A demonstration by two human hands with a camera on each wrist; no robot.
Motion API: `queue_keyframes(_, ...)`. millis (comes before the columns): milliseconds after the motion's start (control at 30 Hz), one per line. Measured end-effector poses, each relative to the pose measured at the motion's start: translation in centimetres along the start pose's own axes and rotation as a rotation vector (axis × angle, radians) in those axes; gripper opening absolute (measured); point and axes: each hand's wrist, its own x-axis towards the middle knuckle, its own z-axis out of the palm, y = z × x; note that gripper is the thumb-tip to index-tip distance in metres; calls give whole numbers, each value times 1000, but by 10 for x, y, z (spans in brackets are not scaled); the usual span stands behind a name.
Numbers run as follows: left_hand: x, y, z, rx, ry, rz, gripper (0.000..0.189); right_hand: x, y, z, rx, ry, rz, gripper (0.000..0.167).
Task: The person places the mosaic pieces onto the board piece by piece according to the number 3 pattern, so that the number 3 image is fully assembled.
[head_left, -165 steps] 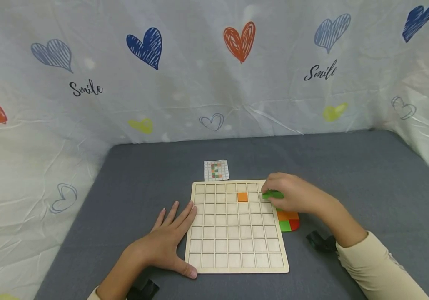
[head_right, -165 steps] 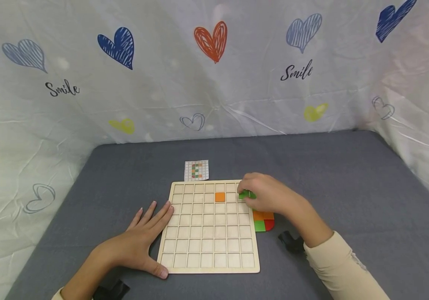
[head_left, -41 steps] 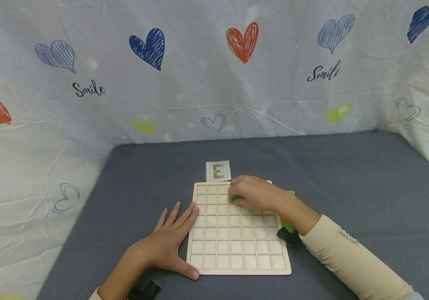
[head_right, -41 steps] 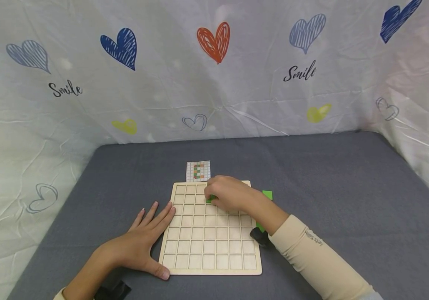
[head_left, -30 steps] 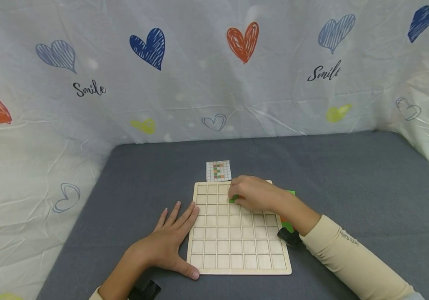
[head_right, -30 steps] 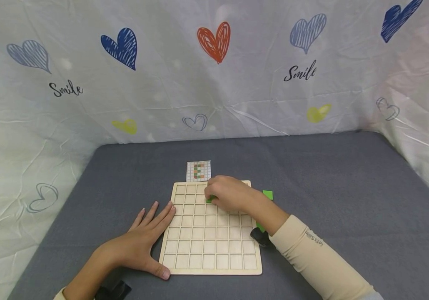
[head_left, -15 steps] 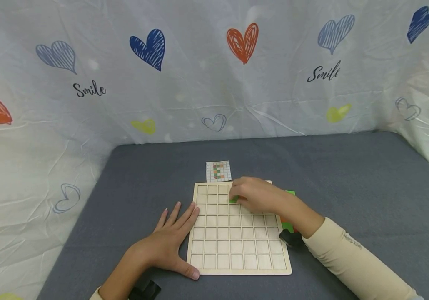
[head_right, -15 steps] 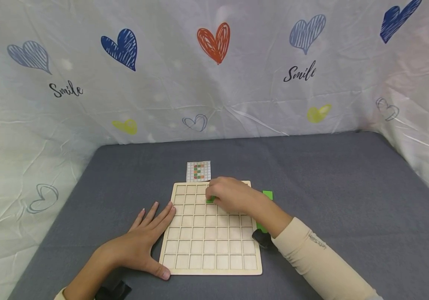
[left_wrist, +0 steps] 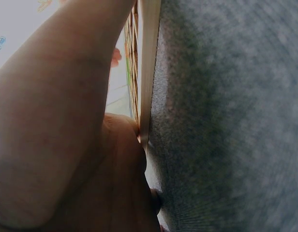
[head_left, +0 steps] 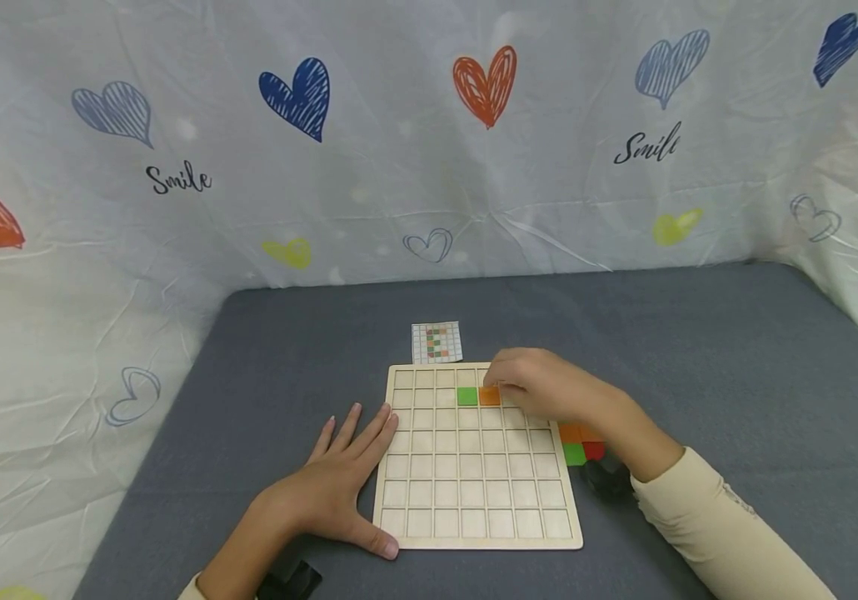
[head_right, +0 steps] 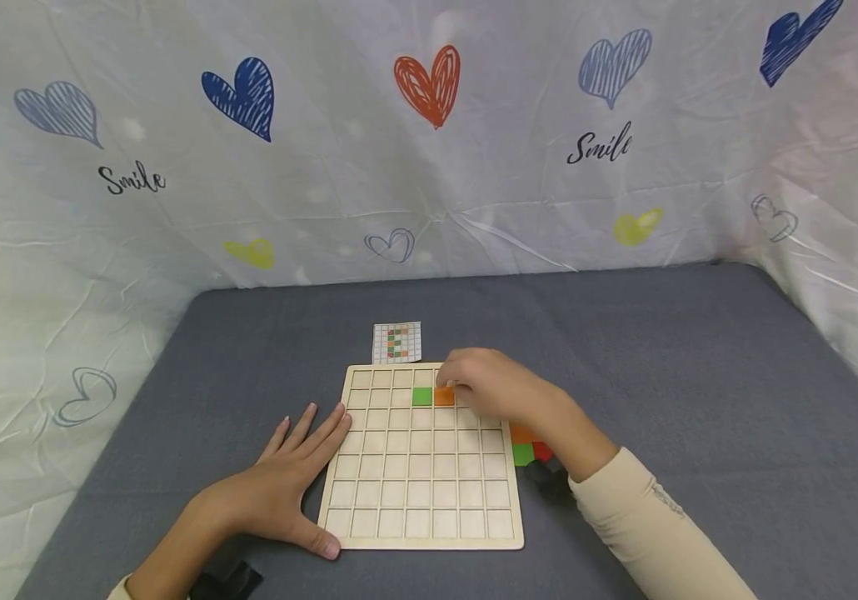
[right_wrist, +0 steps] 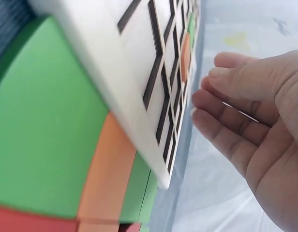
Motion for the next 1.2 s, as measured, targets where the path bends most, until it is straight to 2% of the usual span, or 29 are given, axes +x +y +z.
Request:
queue_keyframes(167, 0, 0, 0, 2, 2, 4, 143, -13, 6, -7, 7, 38, 47, 23)
queue_keyframes(467, 0, 0, 0, 3, -5, -9, 143, -33, 20, -20, -24, 113, 89, 25)
queue_keyframes(1200, 0, -1, 0, 2, 3, 4, 143, -68, 42, -30, -84, 81, 222, 23)
